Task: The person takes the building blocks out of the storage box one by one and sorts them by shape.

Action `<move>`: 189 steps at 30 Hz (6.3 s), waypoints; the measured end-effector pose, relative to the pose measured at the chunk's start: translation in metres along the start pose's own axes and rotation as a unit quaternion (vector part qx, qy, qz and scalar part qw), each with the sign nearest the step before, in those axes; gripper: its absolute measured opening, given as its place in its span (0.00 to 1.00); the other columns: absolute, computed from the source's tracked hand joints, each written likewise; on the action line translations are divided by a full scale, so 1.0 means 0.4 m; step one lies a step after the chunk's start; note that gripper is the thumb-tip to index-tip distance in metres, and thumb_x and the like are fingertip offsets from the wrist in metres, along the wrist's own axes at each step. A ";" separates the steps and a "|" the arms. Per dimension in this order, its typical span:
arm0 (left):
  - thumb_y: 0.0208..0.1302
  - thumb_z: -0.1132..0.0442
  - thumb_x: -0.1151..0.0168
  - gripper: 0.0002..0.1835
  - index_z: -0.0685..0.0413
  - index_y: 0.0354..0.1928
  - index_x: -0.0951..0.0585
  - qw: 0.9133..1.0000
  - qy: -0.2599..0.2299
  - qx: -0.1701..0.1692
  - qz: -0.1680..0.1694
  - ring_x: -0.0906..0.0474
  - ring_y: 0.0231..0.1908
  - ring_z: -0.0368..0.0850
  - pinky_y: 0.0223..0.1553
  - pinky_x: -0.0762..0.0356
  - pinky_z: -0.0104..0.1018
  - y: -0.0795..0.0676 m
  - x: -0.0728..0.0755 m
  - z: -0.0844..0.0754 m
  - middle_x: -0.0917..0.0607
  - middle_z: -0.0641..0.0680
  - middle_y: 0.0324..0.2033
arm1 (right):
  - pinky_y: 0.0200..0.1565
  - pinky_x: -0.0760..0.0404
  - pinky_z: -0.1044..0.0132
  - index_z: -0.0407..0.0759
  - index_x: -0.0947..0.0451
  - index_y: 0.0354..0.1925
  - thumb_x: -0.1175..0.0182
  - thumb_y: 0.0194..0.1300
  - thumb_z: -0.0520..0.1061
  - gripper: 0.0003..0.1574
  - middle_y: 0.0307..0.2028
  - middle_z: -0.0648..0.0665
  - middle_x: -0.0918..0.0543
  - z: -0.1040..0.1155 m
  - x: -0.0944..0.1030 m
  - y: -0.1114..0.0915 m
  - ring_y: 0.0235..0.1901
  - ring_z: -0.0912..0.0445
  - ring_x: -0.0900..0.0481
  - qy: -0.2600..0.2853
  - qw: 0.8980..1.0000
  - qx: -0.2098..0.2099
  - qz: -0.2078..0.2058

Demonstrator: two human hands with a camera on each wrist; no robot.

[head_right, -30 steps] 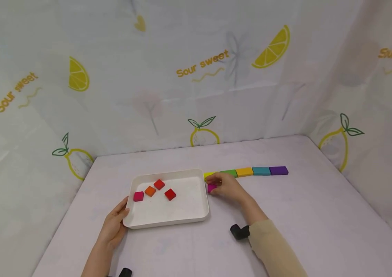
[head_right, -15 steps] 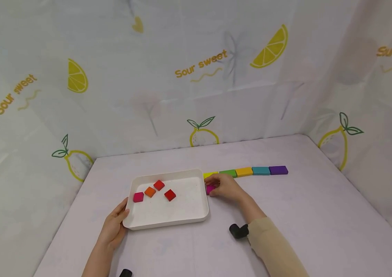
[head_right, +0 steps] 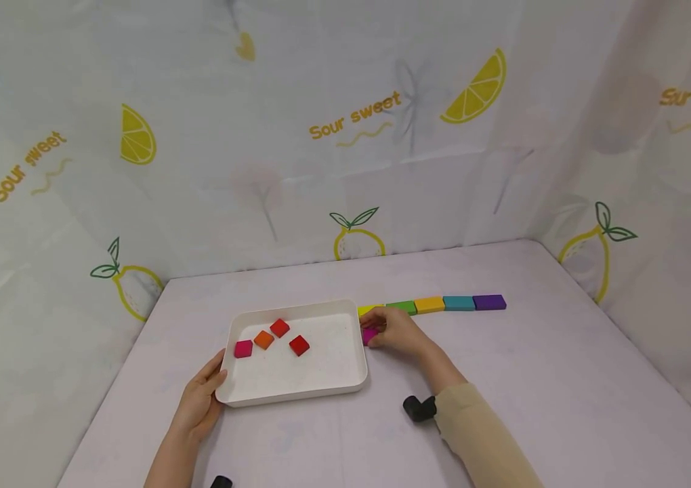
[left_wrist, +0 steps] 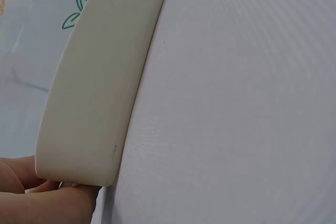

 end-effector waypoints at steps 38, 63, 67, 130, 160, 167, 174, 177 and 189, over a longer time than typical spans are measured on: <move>0.77 0.69 0.60 0.30 0.60 0.77 0.49 1.000 -0.011 -0.007 0.001 0.52 0.77 0.55 0.68 0.35 0.25 0.005 0.005 -0.007 0.50 0.61 0.78 | 0.60 0.19 0.53 0.40 0.19 0.55 0.28 0.55 0.37 0.28 0.53 0.39 0.14 0.198 -0.175 0.010 0.56 0.45 0.17 0.081 0.984 -0.053 -0.149; 0.77 0.69 0.60 0.30 0.60 0.77 0.49 1.000 -0.023 -0.007 0.001 0.53 0.78 0.56 0.76 0.48 0.46 0.007 0.002 -0.011 0.51 0.61 0.79 | 0.61 0.19 0.52 0.40 0.19 0.54 0.28 0.50 0.31 0.30 0.52 0.40 0.14 0.190 -0.275 0.097 0.55 0.45 0.18 0.021 0.994 -0.062 -0.092; 0.77 0.69 0.61 0.30 0.61 0.77 0.50 1.000 -0.022 -0.009 0.004 0.53 0.78 0.56 0.76 0.49 0.46 0.007 0.003 -0.011 0.51 0.61 0.78 | 0.60 0.19 0.53 0.39 0.19 0.54 0.28 0.48 0.31 0.31 0.52 0.40 0.14 0.192 -0.285 0.100 0.55 0.45 0.17 0.017 0.995 -0.057 -0.082; 0.77 0.69 0.60 0.30 0.58 0.78 0.49 1.000 -0.010 -0.005 0.008 0.51 0.77 0.54 0.74 0.43 0.39 0.007 0.008 -0.006 0.50 0.60 0.78 | 0.65 0.23 0.49 0.38 0.25 0.62 0.30 0.57 0.37 0.34 0.60 0.34 0.20 0.020 0.069 -0.134 0.62 0.40 0.24 0.014 0.937 -0.219 -0.272; 0.77 0.69 0.60 0.30 0.57 0.78 0.49 1.000 -0.018 0.004 0.003 0.51 0.77 0.53 0.63 0.31 0.19 0.009 0.006 0.000 0.50 0.59 0.79 | 0.65 0.25 0.53 0.40 0.26 0.63 0.29 0.54 0.33 0.38 0.63 0.35 0.22 -0.053 0.054 -0.132 0.64 0.41 0.24 0.049 0.961 -0.195 -0.190; 0.77 0.69 0.60 0.30 0.57 0.78 0.49 1.000 -0.016 0.006 0.004 0.52 0.78 0.53 0.68 0.35 0.24 0.007 0.008 -0.002 0.51 0.59 0.79 | 0.63 0.23 0.56 0.41 0.24 0.62 0.31 0.55 0.31 0.35 0.63 0.36 0.22 -0.076 0.069 -0.120 0.64 0.43 0.24 0.065 0.965 -0.195 -0.161; 0.77 0.65 0.56 0.31 0.59 0.77 0.49 1.000 -0.021 -0.012 0.008 0.53 0.78 0.54 0.74 0.39 0.35 0.009 0.009 -0.003 0.52 0.61 0.79 | 0.60 0.19 0.57 0.37 0.23 0.59 0.32 0.54 0.29 0.32 0.59 0.33 0.19 -0.072 0.064 -0.104 0.60 0.42 0.21 0.068 0.972 -0.167 -0.152; 0.77 0.65 0.56 0.31 0.59 0.78 0.49 1.000 -0.022 -0.015 0.009 0.52 0.78 0.55 0.70 0.34 0.27 0.008 0.008 -0.005 0.52 0.61 0.79 | 0.60 0.19 0.57 0.36 0.22 0.58 0.32 0.54 0.28 0.31 0.58 0.33 0.19 -0.067 0.060 -0.098 0.58 0.42 0.20 0.067 0.973 -0.157 -0.153; 0.77 0.69 0.61 0.30 0.56 0.78 0.50 1.000 -0.025 0.010 0.004 0.51 0.77 0.52 0.53 0.28 0.11 0.008 0.004 -0.001 0.51 0.57 0.79 | 0.61 0.20 0.54 0.38 0.21 0.57 0.29 0.52 0.30 0.32 0.57 0.35 0.18 -0.060 0.048 -0.095 0.57 0.43 0.19 0.049 0.971 -0.172 -0.161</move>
Point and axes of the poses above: each hand's wrist, its own y-axis towards the middle knuckle, its own x-axis out of the back of the hand, z = x × y, the point moved 8 cm from there along y, towards the middle knuckle
